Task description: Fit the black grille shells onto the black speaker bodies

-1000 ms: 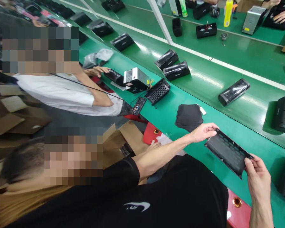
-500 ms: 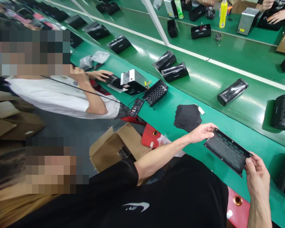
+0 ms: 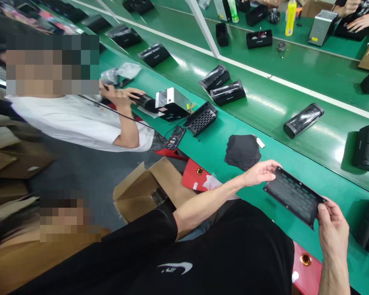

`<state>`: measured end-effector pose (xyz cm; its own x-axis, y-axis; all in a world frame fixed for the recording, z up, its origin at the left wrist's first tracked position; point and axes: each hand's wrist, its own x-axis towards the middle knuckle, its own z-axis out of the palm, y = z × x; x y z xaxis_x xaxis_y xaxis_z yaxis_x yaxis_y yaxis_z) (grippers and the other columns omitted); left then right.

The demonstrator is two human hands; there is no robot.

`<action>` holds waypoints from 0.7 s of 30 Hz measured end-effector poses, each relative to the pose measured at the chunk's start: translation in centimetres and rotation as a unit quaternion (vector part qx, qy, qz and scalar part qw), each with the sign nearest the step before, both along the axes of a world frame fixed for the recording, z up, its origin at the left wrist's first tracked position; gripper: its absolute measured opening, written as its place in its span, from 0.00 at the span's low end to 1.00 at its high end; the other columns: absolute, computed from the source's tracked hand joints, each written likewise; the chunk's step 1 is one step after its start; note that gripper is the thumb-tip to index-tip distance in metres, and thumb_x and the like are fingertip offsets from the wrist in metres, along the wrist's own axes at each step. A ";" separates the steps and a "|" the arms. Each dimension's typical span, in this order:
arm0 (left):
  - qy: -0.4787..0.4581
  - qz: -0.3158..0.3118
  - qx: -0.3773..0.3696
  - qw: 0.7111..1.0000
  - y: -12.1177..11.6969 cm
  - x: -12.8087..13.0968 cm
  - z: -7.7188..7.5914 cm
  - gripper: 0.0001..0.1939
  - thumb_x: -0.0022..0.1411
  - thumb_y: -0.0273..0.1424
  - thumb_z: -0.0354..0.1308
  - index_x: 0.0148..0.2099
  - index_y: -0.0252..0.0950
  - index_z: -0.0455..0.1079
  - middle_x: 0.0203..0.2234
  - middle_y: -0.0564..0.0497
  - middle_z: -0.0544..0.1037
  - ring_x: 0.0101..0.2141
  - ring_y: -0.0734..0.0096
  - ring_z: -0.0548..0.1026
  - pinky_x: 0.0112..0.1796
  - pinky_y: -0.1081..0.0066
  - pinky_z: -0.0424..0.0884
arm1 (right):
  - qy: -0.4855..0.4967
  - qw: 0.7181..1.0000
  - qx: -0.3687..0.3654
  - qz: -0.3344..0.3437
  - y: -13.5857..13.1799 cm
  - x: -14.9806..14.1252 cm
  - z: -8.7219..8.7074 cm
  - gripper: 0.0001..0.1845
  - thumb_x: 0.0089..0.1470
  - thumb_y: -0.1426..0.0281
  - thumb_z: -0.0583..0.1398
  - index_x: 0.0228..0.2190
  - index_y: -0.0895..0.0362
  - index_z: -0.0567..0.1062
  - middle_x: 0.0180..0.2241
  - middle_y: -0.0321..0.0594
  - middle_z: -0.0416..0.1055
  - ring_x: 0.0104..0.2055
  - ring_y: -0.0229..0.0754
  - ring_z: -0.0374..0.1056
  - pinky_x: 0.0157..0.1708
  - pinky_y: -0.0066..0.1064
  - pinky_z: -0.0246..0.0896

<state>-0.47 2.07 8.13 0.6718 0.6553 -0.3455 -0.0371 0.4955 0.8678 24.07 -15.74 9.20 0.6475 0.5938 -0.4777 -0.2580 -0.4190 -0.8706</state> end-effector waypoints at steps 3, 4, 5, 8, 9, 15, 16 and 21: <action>-0.009 -0.002 -0.006 1.000 0.0 0.0 0.1 0.28 0.51 0.32 0.74 0.54 0.34 0.73 0.30 0.57 0.69 0.30 0.80 0.67 0.35 0.74 0.64 | -0.014 1.000 0.005 0.012 0.0 0.1 0.0 0.24 0.47 0.55 0.76 0.42 0.54 0.81 0.32 0.32 0.71 0.29 0.35 0.62 0.28 0.27 0.57; -0.013 -0.002 -0.008 1.000 0.0 0.0 0.1 0.28 0.51 0.32 0.74 0.53 0.34 0.73 0.30 0.57 0.69 0.30 0.79 0.67 0.36 0.74 0.64 | -0.017 1.000 0.006 0.014 0.0 0.1 -0.1 0.24 0.47 0.55 0.76 0.42 0.54 0.81 0.32 0.32 0.71 0.29 0.35 0.62 0.28 0.27 0.57; -0.017 -0.003 -0.008 1.000 0.0 0.0 0.1 0.28 0.50 0.32 0.74 0.53 0.34 0.73 0.30 0.57 0.69 0.31 0.79 0.67 0.36 0.74 0.65 | -0.019 1.000 0.006 0.013 0.0 0.1 -0.1 0.24 0.47 0.55 0.76 0.42 0.54 0.80 0.32 0.32 0.71 0.29 0.35 0.62 0.27 0.27 0.57; -0.019 -0.001 -0.008 1.000 0.0 0.0 -0.1 0.27 0.50 0.32 0.73 0.53 0.34 0.73 0.30 0.58 0.68 0.31 0.79 0.67 0.37 0.73 0.64 | -0.010 1.000 0.009 0.002 0.2 0.0 -0.1 0.24 0.45 0.56 0.77 0.41 0.53 0.80 0.32 0.32 0.71 0.29 0.34 0.62 0.28 0.26 0.58; -0.020 -0.001 -0.009 1.000 0.0 0.0 -0.1 0.27 0.51 0.31 0.73 0.53 0.34 0.73 0.30 0.58 0.68 0.31 0.79 0.67 0.37 0.73 0.64 | -0.006 1.000 0.010 -0.003 0.3 0.0 -0.1 0.24 0.45 0.56 0.77 0.40 0.53 0.80 0.32 0.32 0.72 0.29 0.34 0.62 0.28 0.25 0.59; -0.025 -0.006 -0.013 1.000 0.1 -0.2 -0.6 0.28 0.51 0.30 0.71 0.55 0.34 0.72 0.32 0.57 0.69 0.32 0.77 0.66 0.37 0.72 0.62 | 0.024 0.999 0.014 -0.033 0.8 -0.2 0.0 0.25 0.39 0.58 0.79 0.38 0.53 0.81 0.32 0.32 0.72 0.32 0.33 0.64 0.30 0.22 0.62; -0.024 -0.006 -0.014 1.000 0.1 -0.2 -0.7 0.28 0.51 0.30 0.71 0.55 0.34 0.72 0.32 0.57 0.69 0.32 0.77 0.67 0.38 0.72 0.63 | 0.028 0.999 0.012 -0.040 0.9 -0.2 -0.1 0.26 0.38 0.58 0.80 0.37 0.53 0.81 0.32 0.32 0.72 0.32 0.33 0.64 0.30 0.22 0.63; -0.021 -0.005 -0.015 1.000 0.2 -0.2 -1.1 0.27 0.53 0.30 0.70 0.56 0.34 0.72 0.31 0.57 0.69 0.31 0.78 0.65 0.37 0.72 0.63 | 0.034 0.998 -0.012 -0.057 1.2 -0.2 -0.3 0.27 0.35 0.58 0.81 0.37 0.54 0.81 0.32 0.32 0.73 0.32 0.32 0.65 0.29 0.20 0.62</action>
